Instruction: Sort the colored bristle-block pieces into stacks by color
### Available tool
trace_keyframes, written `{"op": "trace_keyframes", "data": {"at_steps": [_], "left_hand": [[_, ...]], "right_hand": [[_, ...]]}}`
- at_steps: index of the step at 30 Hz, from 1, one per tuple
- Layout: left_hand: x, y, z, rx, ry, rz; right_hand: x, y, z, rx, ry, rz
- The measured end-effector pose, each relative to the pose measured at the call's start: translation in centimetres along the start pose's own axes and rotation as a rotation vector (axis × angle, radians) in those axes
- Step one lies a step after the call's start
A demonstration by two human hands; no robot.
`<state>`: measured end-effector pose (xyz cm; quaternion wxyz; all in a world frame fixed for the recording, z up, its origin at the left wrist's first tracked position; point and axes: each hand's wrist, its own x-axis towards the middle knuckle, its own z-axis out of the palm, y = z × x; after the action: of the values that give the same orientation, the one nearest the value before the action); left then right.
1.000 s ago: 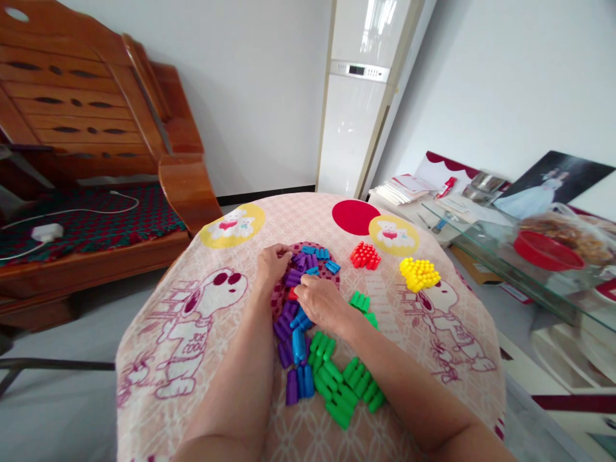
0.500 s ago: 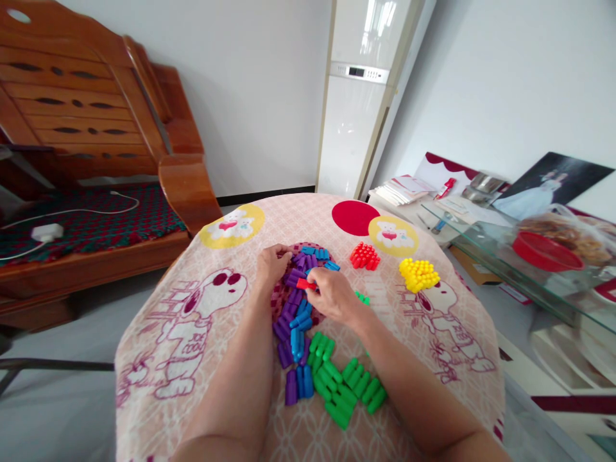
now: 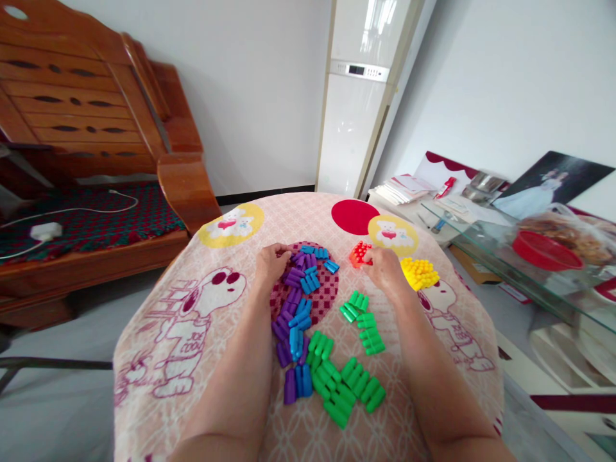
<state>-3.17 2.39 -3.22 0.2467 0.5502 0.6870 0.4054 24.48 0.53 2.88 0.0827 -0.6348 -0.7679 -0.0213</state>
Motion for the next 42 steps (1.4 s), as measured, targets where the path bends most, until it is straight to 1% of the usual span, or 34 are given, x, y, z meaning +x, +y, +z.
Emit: {"op": "trace_keyframes", "data": {"at_steps": [3,7,9,12,16,18,20,24,27,29,32,34,37,40,42], "left_hand": [[0.1,-0.2,0.1,0.006,0.002,0.006],[0.1,-0.3,0.1,-0.012,0.003,0.007],[0.1,-0.2,0.1,-0.014,0.005,0.006],[0.0,0.0,0.0,-0.013,-0.002,-0.007],[-0.1,0.2,0.0,-0.020,-0.004,-0.010],[-0.1,0.1,0.0,-0.020,-0.008,-0.007],[0.0,0.0,0.0,-0.016,-0.010,-0.005],[0.2,-0.3,0.2,0.042,0.020,0.019],[0.4,-0.7,0.3,0.023,0.017,0.021],[0.5,-0.8,0.5,-0.004,0.013,0.017],[0.5,-0.9,0.5,-0.014,0.014,0.013],[0.5,-0.9,0.5,-0.007,0.013,0.011],[0.5,-0.8,0.4,0.001,0.019,0.011],[0.2,-0.5,0.2,-0.025,0.011,-0.005],[0.1,-0.3,0.1,-0.058,-0.007,-0.024]], "right_hand": [[0.0,-0.4,0.5,-0.055,-0.053,0.000],[0.0,-1.0,1.3,-0.096,-0.091,0.022],[0.0,-1.0,1.3,-0.099,-0.099,0.034],[-0.2,-1.2,0.3,-0.076,-0.043,0.041],[-1.1,-1.7,-2.0,-0.004,0.062,0.043],[-1.7,-1.8,-2.7,0.039,0.050,0.020],[-2.6,-1.7,-3.0,0.075,-0.005,-0.018],[-4.9,-0.7,-2.5,0.067,-0.150,-0.045],[-7.3,-0.3,-1.8,0.050,-0.244,-0.066],[-9.0,-0.4,-1.3,0.056,-0.264,-0.105],[-10.4,-0.8,-0.6,0.074,-0.227,-0.112],[-10.0,-1.0,-0.1,0.067,-0.158,-0.049],[-7.8,-0.8,0.9,0.005,-0.060,0.067],[-5.4,-0.3,2.3,-0.048,-0.050,0.091],[-4.5,0.0,3.2,-0.075,-0.056,0.121]]}}
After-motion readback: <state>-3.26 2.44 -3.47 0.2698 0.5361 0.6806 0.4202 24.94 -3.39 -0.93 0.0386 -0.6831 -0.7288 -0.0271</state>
